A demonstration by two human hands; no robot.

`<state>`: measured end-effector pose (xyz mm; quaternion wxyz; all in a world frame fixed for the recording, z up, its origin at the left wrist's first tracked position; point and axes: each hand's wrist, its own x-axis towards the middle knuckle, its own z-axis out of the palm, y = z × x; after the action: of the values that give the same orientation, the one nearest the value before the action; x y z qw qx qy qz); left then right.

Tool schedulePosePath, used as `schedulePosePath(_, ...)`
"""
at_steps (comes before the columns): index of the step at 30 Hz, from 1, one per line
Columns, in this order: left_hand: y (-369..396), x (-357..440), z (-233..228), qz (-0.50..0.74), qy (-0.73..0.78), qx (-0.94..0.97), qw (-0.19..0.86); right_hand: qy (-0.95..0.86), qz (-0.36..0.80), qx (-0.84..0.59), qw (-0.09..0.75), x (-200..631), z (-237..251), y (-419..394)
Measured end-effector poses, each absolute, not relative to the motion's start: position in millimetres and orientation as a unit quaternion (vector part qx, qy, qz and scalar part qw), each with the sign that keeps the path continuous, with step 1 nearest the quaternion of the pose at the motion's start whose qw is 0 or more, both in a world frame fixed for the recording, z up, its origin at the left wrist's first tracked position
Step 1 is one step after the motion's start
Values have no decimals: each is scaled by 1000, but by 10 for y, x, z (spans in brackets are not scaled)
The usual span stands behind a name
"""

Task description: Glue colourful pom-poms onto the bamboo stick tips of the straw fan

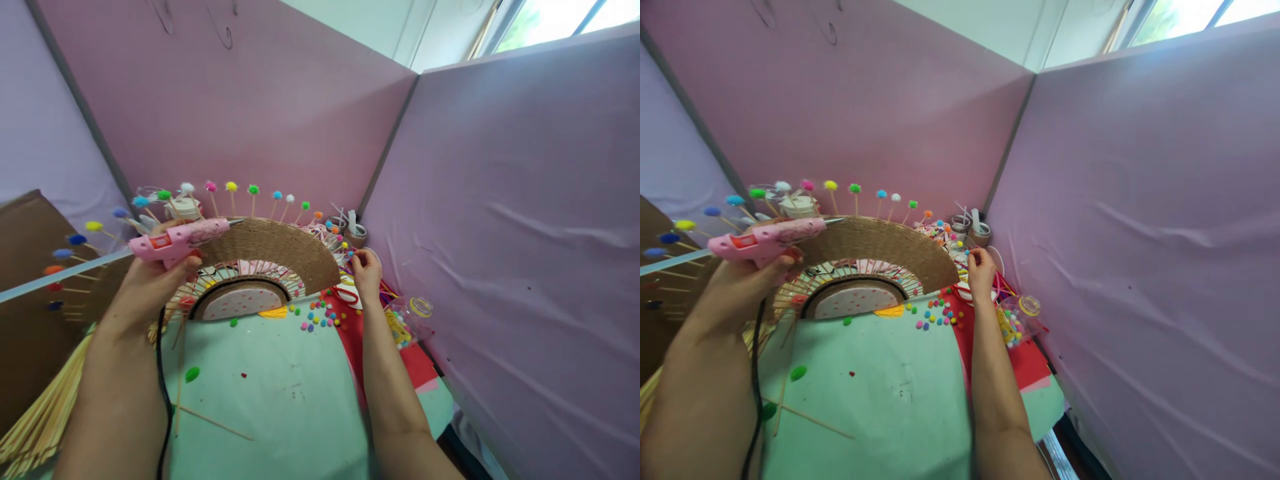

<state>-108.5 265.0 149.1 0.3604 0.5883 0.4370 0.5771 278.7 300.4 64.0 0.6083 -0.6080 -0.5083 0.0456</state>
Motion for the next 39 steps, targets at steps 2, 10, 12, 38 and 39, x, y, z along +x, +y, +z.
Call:
schedulePosePath(2,2662,-1087,1479,580,437,587,359,-511,54,-602,611,2791,624,3028)
schedulePosePath(10,2675,-1104,1450,580,427,601,347,-508,88,-581,629,2805,574,3065)
schedulePosePath(12,2666,-1098,1460,576,424,609,344,-509,87,-582,629,2810,571,3063)
schedulePosePath(38,2686,-1127,1431,585,414,585,379,-482,166,-537,672,2735,572,3175)
schedulePosePath(39,2689,-1128,1430,584,413,589,377,-477,171,-536,675,2737,558,3187)
